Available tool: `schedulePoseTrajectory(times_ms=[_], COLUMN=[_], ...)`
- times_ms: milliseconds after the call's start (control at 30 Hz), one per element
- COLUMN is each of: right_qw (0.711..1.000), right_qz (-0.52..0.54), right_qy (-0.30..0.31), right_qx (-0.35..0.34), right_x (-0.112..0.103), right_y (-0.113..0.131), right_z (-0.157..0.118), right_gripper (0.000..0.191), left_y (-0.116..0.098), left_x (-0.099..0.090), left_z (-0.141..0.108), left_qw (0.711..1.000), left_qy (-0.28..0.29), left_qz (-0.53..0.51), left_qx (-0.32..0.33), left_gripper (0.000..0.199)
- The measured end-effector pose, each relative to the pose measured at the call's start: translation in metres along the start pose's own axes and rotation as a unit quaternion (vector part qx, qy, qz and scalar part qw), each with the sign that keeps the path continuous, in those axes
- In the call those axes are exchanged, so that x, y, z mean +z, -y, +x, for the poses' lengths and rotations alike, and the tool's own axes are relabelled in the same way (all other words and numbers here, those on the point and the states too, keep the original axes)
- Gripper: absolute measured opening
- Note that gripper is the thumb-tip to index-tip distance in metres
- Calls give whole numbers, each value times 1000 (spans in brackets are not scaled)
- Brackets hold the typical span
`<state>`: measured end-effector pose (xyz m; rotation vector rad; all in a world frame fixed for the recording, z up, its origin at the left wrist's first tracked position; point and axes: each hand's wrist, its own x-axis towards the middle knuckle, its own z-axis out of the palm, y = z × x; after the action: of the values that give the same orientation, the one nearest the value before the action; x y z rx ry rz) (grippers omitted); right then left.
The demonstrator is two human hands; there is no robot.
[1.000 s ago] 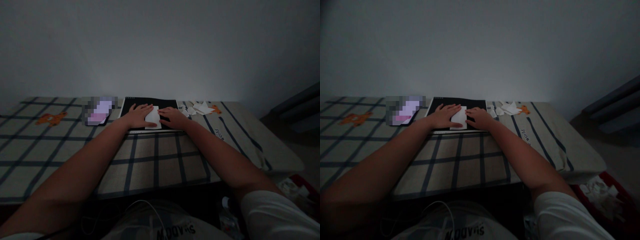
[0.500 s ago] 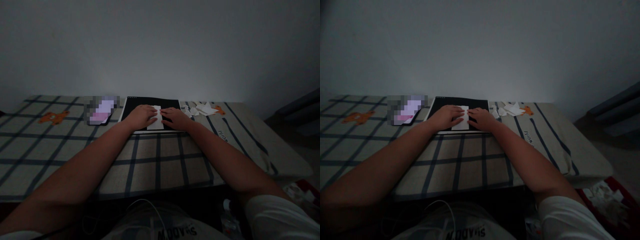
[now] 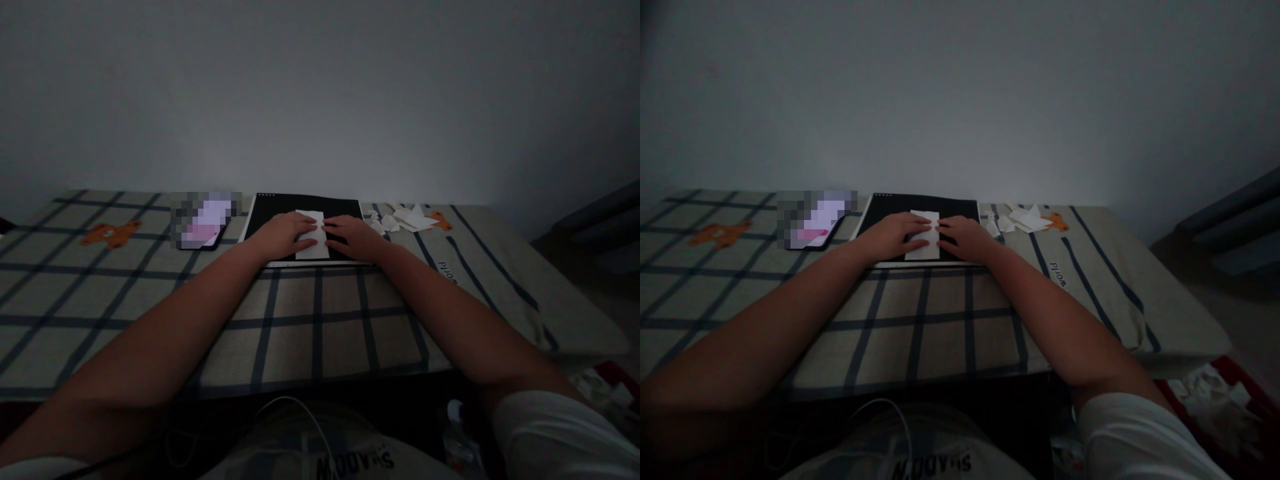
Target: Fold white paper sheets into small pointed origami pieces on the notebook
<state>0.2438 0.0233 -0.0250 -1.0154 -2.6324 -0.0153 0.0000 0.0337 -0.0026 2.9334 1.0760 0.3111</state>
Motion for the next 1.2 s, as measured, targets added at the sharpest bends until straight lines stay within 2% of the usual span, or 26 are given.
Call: schedulePoseTrajectory(times_ms=[1200], right_qw=[1000], right_qz=[14], right_qy=[-7], right_qx=[4], right_x=[-2], right_y=[0], right_z=[-1], right_gripper=[41], left_y=[-4], left_x=[-1], left_z=[0], left_qw=[1000], left_qy=[10], left_qz=[11], left_qx=[0], left_gripper=[46])
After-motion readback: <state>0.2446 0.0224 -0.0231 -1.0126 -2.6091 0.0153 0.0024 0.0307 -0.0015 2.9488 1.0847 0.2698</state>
